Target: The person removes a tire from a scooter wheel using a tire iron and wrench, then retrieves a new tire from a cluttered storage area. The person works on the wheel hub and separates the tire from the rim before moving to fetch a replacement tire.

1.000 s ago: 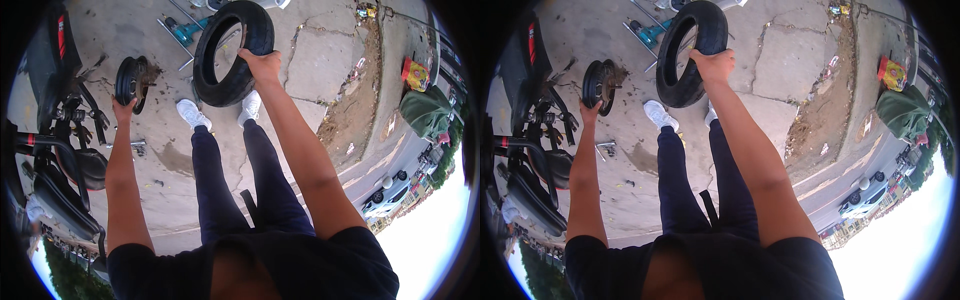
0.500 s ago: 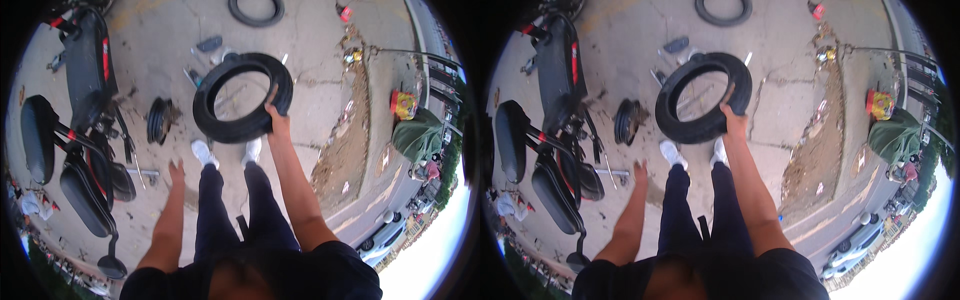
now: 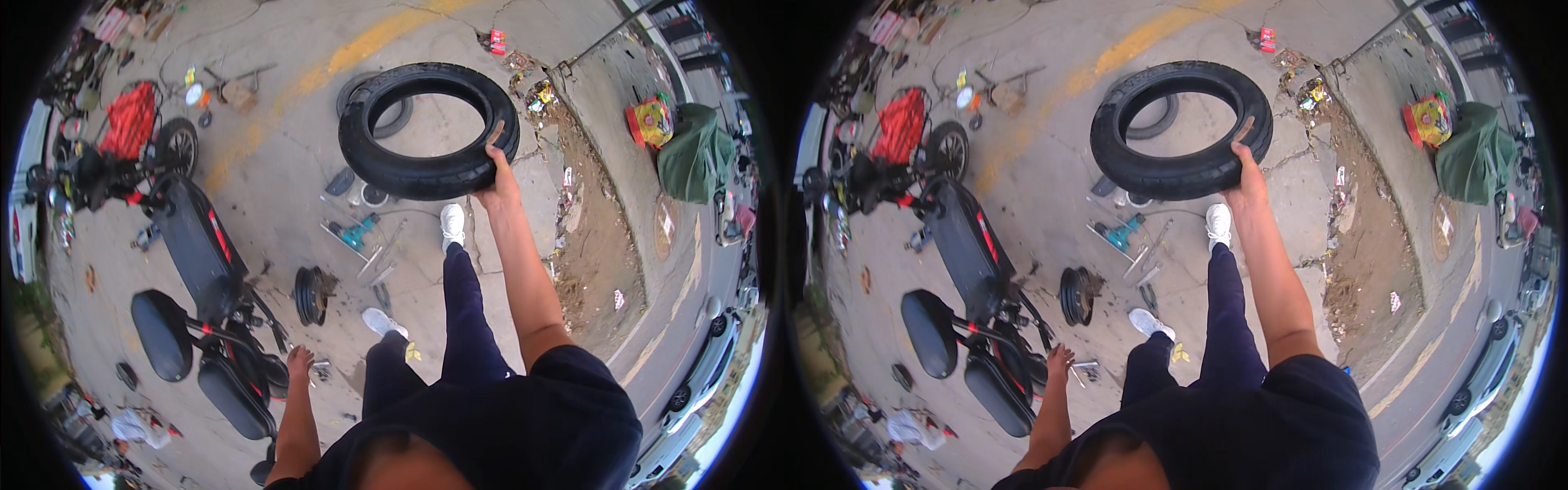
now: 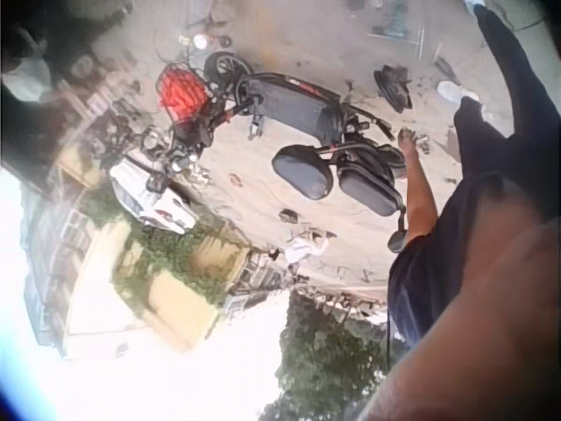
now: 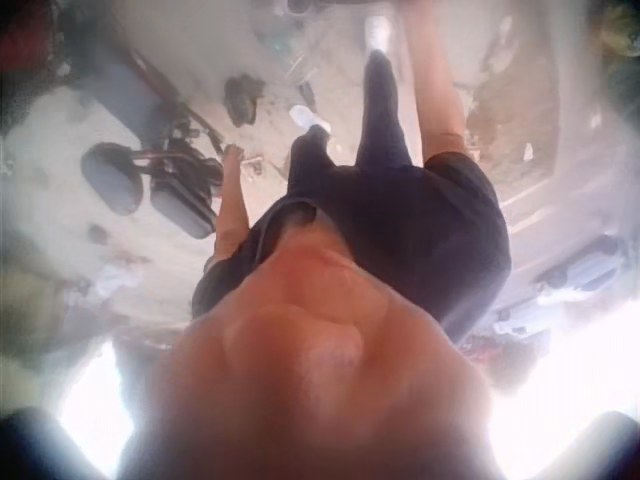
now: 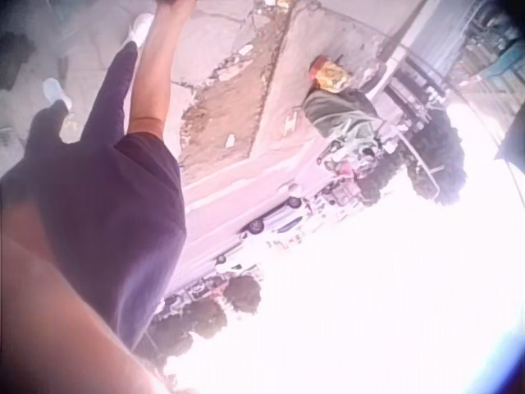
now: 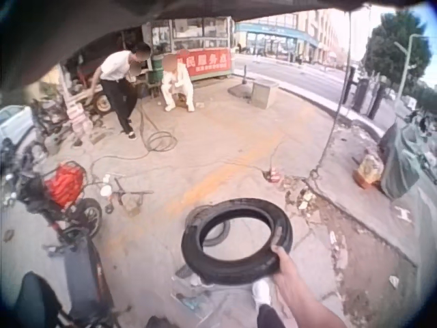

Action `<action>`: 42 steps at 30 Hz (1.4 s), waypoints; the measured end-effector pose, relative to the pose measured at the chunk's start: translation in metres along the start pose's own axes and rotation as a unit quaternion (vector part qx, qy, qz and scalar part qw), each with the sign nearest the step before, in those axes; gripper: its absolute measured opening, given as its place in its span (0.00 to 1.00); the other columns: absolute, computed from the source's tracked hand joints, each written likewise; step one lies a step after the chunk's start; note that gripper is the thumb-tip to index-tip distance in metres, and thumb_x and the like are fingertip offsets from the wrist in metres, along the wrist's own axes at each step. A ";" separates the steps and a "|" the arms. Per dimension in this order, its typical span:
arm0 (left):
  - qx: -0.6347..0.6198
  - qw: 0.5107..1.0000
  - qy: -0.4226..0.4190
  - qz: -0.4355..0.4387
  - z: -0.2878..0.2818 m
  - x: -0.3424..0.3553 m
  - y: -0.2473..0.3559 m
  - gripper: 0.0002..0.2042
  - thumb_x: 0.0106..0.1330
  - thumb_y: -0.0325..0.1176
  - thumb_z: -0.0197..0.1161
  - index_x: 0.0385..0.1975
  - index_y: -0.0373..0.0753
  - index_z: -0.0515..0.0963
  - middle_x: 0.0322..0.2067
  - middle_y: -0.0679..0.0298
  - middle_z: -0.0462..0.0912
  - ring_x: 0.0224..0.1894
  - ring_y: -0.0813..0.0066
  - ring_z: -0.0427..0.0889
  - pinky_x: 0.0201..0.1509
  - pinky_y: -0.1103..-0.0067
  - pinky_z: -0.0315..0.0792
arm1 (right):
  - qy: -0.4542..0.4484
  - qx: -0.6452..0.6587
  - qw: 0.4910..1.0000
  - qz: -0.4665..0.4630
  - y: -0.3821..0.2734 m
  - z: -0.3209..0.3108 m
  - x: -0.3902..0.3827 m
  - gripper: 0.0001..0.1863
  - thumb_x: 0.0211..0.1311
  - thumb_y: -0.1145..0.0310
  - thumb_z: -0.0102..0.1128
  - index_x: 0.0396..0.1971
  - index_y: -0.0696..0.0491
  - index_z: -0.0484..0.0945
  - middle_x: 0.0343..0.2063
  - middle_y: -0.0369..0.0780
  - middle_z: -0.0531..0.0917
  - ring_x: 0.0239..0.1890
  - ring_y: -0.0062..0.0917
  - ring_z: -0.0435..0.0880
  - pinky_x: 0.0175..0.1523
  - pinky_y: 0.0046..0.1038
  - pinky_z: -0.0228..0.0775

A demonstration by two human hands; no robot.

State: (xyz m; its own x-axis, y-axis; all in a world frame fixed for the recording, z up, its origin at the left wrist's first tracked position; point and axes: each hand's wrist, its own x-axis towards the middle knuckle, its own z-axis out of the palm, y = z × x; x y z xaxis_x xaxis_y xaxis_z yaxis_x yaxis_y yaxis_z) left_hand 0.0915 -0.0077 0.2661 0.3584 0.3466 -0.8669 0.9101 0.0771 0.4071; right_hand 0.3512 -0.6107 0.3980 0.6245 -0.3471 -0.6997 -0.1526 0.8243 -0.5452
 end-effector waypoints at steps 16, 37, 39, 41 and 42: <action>-0.200 0.968 0.039 -0.149 0.098 -0.097 0.035 0.23 0.60 0.49 0.60 0.47 0.43 0.63 0.41 0.53 0.70 0.41 0.55 0.73 0.40 0.58 0.73 | -0.114 0.144 0.971 -0.155 -0.303 0.082 0.168 0.22 0.52 0.67 0.64 0.47 0.55 0.72 0.44 0.40 0.79 0.47 0.32 0.77 0.57 0.39 0.67; -0.110 0.983 -0.013 -0.147 0.254 -0.154 0.084 0.30 0.63 0.46 0.58 0.61 0.40 0.58 0.56 0.48 0.65 0.53 0.50 0.73 0.51 0.57 0.72 | 0.351 -0.024 0.935 -0.038 -0.202 -0.113 0.189 0.40 0.34 0.62 0.73 0.53 0.52 0.64 0.47 0.42 0.75 0.47 0.36 0.76 0.46 0.47 0.69; -0.133 0.982 -0.009 -0.130 0.236 -0.155 0.070 0.30 0.63 0.46 0.58 0.61 0.40 0.57 0.57 0.48 0.65 0.53 0.50 0.73 0.51 0.57 0.72 | 0.473 -0.042 0.877 -0.076 -0.197 -0.136 0.175 0.52 0.28 0.68 0.77 0.58 0.56 0.54 0.51 0.48 0.70 0.45 0.39 0.77 0.46 0.44 0.75; -0.141 0.984 0.001 -0.108 0.220 -0.156 0.069 0.31 0.63 0.47 0.58 0.62 0.41 0.56 0.59 0.48 0.63 0.55 0.50 0.71 0.52 0.57 0.71 | 0.528 -0.151 0.834 -0.048 -0.203 -0.178 0.167 0.54 0.27 0.65 0.77 0.59 0.58 0.53 0.52 0.49 0.68 0.46 0.40 0.77 0.48 0.43 0.75; -0.152 0.984 0.005 -0.095 0.212 -0.157 0.072 0.31 0.63 0.47 0.57 0.62 0.41 0.56 0.59 0.48 0.63 0.55 0.50 0.71 0.53 0.57 0.71 | 0.551 -0.203 0.809 -0.032 -0.202 -0.188 0.163 0.55 0.27 0.64 0.77 0.59 0.58 0.53 0.53 0.50 0.68 0.46 0.41 0.77 0.49 0.43 0.75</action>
State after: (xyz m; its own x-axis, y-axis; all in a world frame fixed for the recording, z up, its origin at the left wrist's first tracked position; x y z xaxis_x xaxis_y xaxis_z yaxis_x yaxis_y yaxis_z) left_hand 0.1449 -0.2548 0.3708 0.1849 0.3079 -0.9333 0.8557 0.4166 0.3070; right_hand 0.3398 -0.9178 0.3074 -0.3858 -0.7558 -0.5291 -0.5255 0.6514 -0.5473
